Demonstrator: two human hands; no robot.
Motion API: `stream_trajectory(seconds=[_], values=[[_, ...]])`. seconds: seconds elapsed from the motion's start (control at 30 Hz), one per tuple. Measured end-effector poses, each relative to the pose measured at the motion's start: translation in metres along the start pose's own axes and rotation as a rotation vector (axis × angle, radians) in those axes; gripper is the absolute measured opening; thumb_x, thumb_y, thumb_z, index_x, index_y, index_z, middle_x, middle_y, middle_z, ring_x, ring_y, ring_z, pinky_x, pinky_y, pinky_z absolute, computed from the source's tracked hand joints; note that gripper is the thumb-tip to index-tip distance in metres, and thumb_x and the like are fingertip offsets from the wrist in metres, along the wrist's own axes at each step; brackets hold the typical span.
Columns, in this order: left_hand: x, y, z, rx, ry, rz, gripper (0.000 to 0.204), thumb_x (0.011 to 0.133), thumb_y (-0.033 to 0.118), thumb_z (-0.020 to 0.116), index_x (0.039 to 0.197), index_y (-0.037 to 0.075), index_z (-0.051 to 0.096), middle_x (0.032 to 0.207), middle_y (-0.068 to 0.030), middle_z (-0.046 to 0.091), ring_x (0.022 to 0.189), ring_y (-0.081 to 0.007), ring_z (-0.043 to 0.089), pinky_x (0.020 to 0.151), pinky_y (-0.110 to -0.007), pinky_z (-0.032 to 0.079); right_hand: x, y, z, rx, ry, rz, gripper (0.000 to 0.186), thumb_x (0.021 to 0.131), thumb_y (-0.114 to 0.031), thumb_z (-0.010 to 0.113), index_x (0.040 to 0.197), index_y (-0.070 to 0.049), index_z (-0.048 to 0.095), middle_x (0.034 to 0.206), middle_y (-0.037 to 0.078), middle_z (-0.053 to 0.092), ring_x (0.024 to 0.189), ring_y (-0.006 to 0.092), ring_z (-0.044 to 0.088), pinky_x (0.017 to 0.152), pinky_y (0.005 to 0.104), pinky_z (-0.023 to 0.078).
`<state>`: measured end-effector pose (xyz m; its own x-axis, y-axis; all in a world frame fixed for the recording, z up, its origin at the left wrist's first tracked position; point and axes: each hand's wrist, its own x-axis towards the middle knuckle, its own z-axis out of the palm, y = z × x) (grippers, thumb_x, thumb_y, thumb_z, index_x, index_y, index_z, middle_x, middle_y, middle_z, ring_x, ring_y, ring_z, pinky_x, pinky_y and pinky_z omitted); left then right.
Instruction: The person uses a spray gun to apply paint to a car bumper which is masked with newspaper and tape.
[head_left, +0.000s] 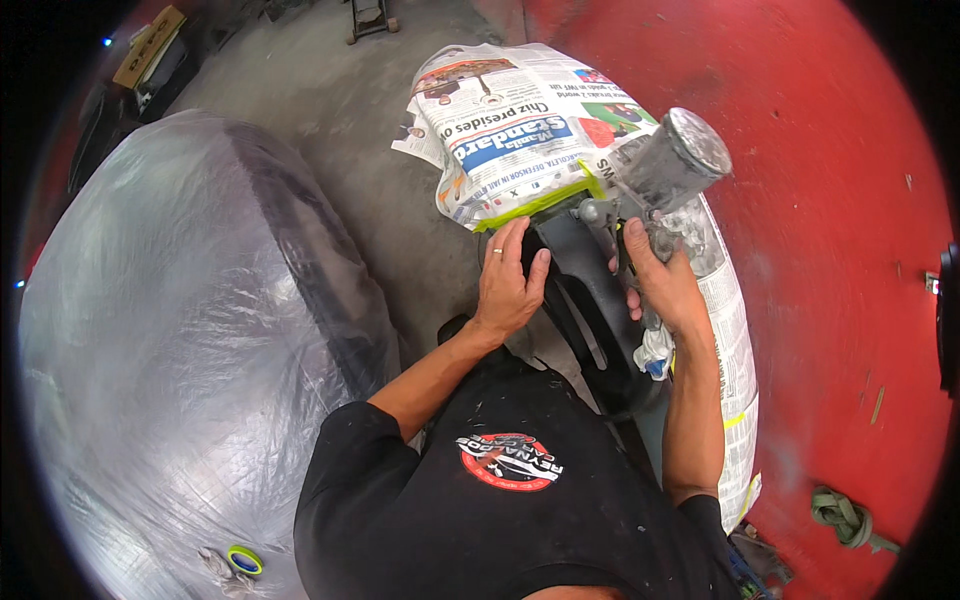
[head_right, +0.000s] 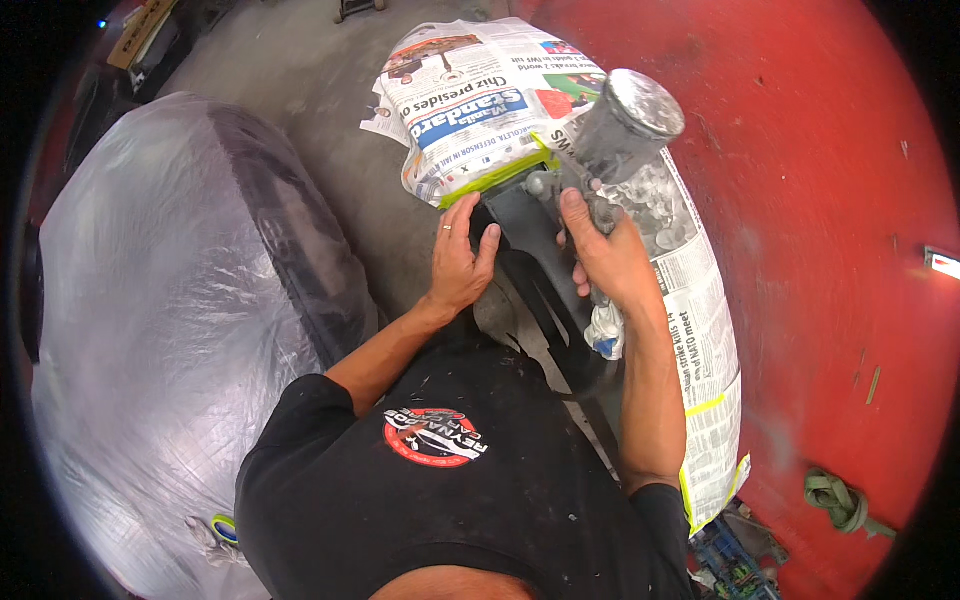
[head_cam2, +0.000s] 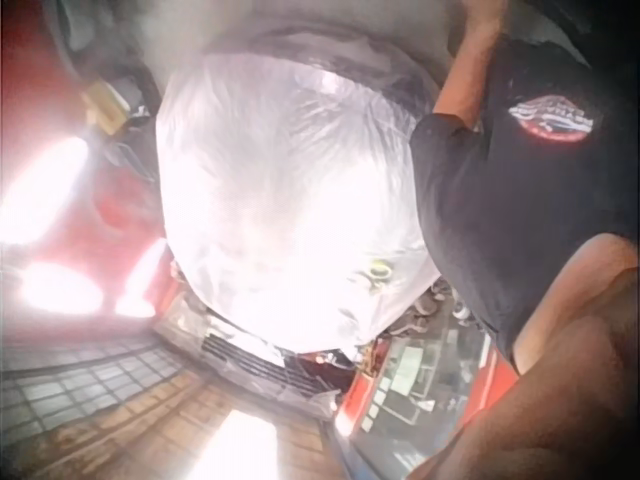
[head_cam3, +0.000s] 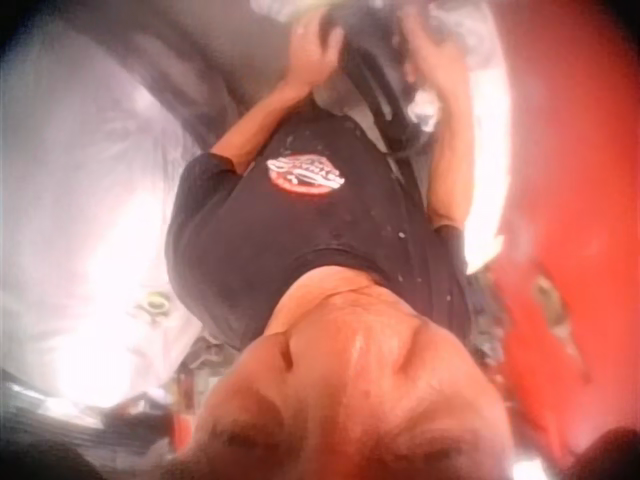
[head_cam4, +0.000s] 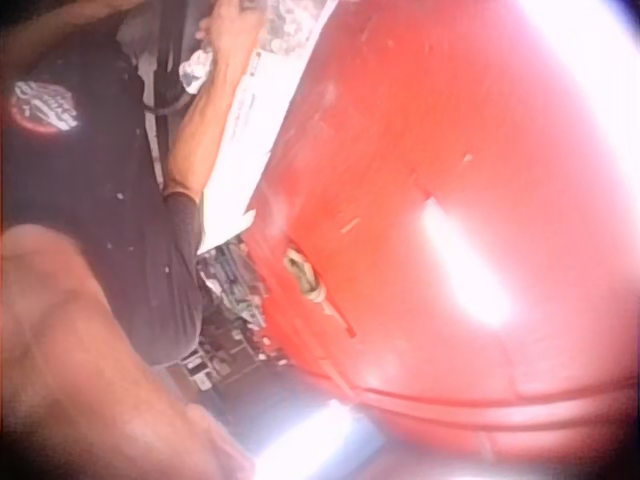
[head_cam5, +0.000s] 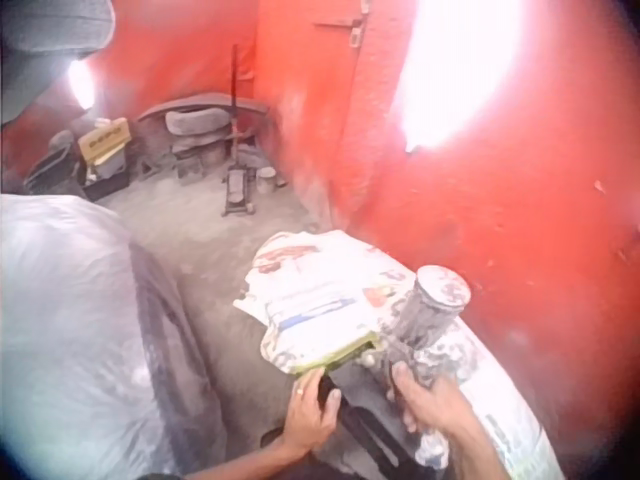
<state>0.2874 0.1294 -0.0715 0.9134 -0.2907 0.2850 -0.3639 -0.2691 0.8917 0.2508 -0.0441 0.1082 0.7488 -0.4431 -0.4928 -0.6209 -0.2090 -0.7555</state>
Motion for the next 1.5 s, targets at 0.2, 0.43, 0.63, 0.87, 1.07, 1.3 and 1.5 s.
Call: stream_trajectory(seconds=[0.2, 0.43, 0.63, 0.87, 1.07, 1.3, 1.5], values=[[-0.002, -0.008, -0.002, -0.009, -0.037, -0.031, 0.055, 0.101, 0.028, 0.071, 0.143, -0.004, 0.052, 0.140, -0.0245, 0.058, 0.132, -0.0399, 0.054, 0.114, -0.046, 0.042, 0.012, -0.004, -0.008, -0.003, 0.030, 0.038, 0.066, 0.102, -0.066, 0.056, 0.112, -0.001, 0.061, 0.082, 0.009, 0.066, 0.044, 0.0125, 0.052, 0.036, 0.0275, 0.042], [-0.008, -0.015, 0.001, -0.005, 0.009, -0.105, 0.062, 0.097, 0.037, 0.077, 0.138, -0.003, 0.054, 0.138, -0.0230, 0.058, 0.131, -0.0397, 0.053, 0.113, -0.047, 0.042, 0.029, -0.016, -0.016, -0.008, 0.007, 0.042, 0.071, 0.101, -0.069, 0.056, 0.118, 0.000, 0.059, 0.081, 0.011, 0.066, 0.043, 0.0129, 0.051, 0.035, 0.0275, 0.042], [-0.007, -0.016, -0.001, 0.013, 0.006, -0.078, 0.063, 0.096, 0.040, 0.077, 0.138, -0.002, 0.054, 0.138, -0.0225, 0.057, 0.129, -0.0408, 0.052, 0.112, -0.049, 0.043, 0.028, -0.018, -0.003, -0.059, -0.086, 0.035, 0.074, 0.099, -0.069, 0.059, 0.111, 0.003, 0.065, 0.081, 0.010, 0.066, 0.045, 0.0126, 0.053, 0.036, 0.0286, 0.043], [-0.007, -0.015, 0.000, -0.012, 0.026, -0.056, 0.062, 0.096, 0.037, 0.077, 0.137, -0.003, 0.054, 0.138, -0.0226, 0.057, 0.128, -0.0407, 0.053, 0.110, -0.049, 0.044, 0.025, -0.022, 0.011, -0.124, -0.171, 0.003, 0.068, 0.101, -0.066, 0.059, 0.109, 0.001, 0.064, 0.082, 0.010, 0.066, 0.044, 0.0136, 0.053, 0.034, 0.0281, 0.041], [0.000, -0.010, -0.006, 0.101, -0.009, 0.030, 0.054, 0.096, 0.024, 0.077, 0.139, -0.002, 0.057, 0.137, -0.0224, 0.059, 0.128, -0.0404, 0.055, 0.110, -0.047, 0.045, 0.022, -0.021, 0.014, -0.157, -0.181, 0.018, 0.066, 0.102, -0.065, 0.058, 0.109, 0.000, 0.064, 0.080, 0.010, 0.065, 0.044, 0.0133, 0.053, 0.034, 0.0282, 0.041], [0.031, 0.012, 0.002, 0.165, -0.110, 0.293, 0.042, 0.096, 0.015, 0.071, 0.132, -0.006, 0.063, 0.130, -0.0224, 0.064, 0.122, -0.0409, 0.060, 0.107, -0.048, 0.049, -0.002, -0.019, -0.007, -0.058, -0.092, 0.036, 0.061, 0.105, -0.062, 0.055, 0.103, -0.002, 0.066, 0.080, 0.007, 0.067, 0.044, 0.0121, 0.051, 0.038, 0.0269, 0.042], [0.072, 0.021, 0.023, 0.254, -0.350, 0.374, 0.041, 0.101, 0.017, 0.063, 0.135, -0.006, 0.060, 0.135, -0.0249, 0.064, 0.127, -0.0408, 0.059, 0.108, -0.046, 0.049, -0.022, -0.004, -0.027, 0.031, -0.003, 0.024, 0.061, 0.106, -0.062, 0.053, 0.111, -0.002, 0.064, 0.083, 0.007, 0.069, 0.043, 0.0116, 0.051, 0.039, 0.0265, 0.042]])
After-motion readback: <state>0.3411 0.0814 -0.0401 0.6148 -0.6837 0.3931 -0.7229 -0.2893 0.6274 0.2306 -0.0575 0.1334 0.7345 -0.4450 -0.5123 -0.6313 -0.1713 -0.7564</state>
